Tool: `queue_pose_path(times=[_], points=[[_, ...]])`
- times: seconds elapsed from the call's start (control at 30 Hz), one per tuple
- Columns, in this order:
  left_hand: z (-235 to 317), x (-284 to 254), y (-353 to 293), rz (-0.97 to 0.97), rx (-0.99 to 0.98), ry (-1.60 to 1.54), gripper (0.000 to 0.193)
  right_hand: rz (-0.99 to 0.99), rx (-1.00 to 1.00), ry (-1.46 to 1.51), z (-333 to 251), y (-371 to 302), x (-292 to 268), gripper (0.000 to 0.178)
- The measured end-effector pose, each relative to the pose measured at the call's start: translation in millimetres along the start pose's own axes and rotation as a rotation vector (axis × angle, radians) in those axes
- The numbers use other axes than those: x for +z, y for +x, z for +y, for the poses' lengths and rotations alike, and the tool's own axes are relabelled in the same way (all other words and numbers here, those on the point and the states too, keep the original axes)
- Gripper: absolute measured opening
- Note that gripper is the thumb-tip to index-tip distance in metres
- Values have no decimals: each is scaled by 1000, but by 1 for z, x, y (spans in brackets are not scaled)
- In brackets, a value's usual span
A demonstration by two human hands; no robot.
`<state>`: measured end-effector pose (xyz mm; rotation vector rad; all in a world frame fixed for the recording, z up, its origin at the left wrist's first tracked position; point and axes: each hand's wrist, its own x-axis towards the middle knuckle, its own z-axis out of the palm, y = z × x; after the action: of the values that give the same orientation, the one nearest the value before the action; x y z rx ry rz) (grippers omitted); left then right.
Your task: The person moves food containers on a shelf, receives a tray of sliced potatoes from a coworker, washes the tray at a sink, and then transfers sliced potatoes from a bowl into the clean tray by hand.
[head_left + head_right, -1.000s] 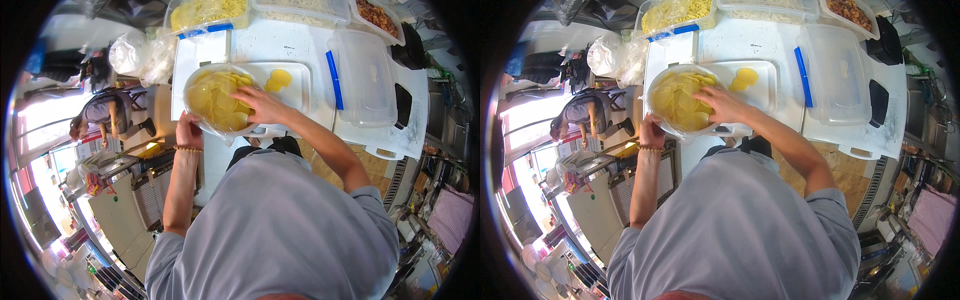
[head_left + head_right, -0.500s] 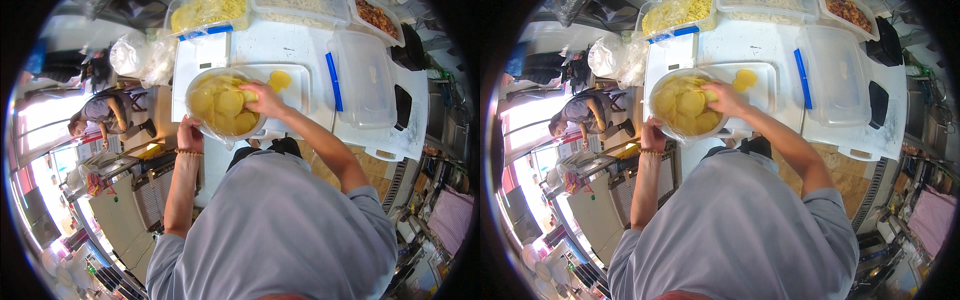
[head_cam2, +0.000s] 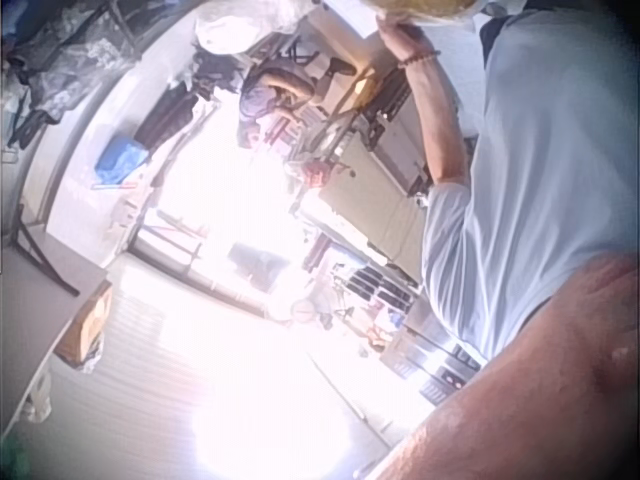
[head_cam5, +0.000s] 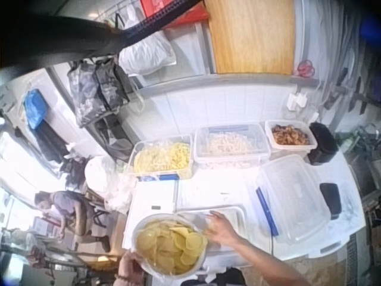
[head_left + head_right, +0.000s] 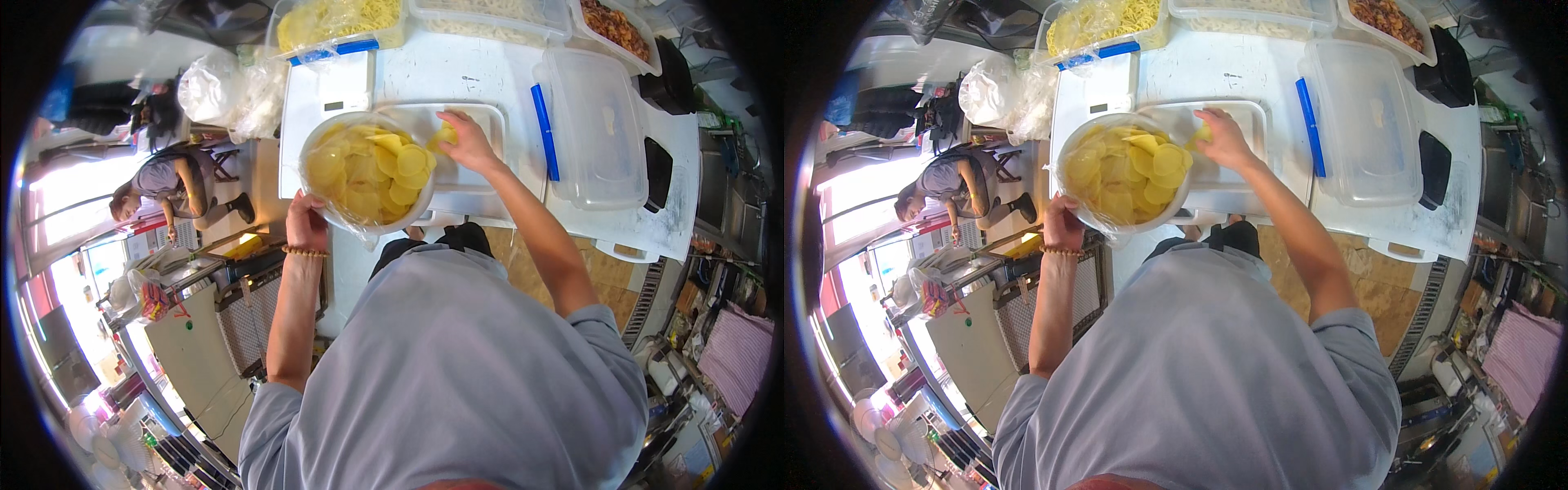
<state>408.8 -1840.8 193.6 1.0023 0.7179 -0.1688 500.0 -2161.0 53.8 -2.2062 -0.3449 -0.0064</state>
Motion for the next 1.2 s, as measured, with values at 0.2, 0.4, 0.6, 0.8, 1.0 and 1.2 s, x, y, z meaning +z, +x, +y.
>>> queue_pose_path(times=[0.2, 0.4, 0.6, 0.8, 1.0, 1.2], points=[[-8, -8, 7, -63, 9, 36, 37, -224, -49, 133, -100, 8, 6, 67], [-7, 10, -3, 4, 29, 29, 20, -105, -75, 96, -95, 19, 33, 52], [-7, 2, -1, -15, 41, 29, 20, -215, -6, 30, -83, 35, 35, 43], [-5, 13, -9, 22, 24, 21, 26, -185, -33, 49, -84, 48, 36, 38], [-4, 9, -12, -9, 5, 32, 28, -329, 91, -49, -94, 50, 27, 39], [-8, 4, -7, 0, -8, 28, 30, -318, -34, 35, -77, 61, 32, 36]])
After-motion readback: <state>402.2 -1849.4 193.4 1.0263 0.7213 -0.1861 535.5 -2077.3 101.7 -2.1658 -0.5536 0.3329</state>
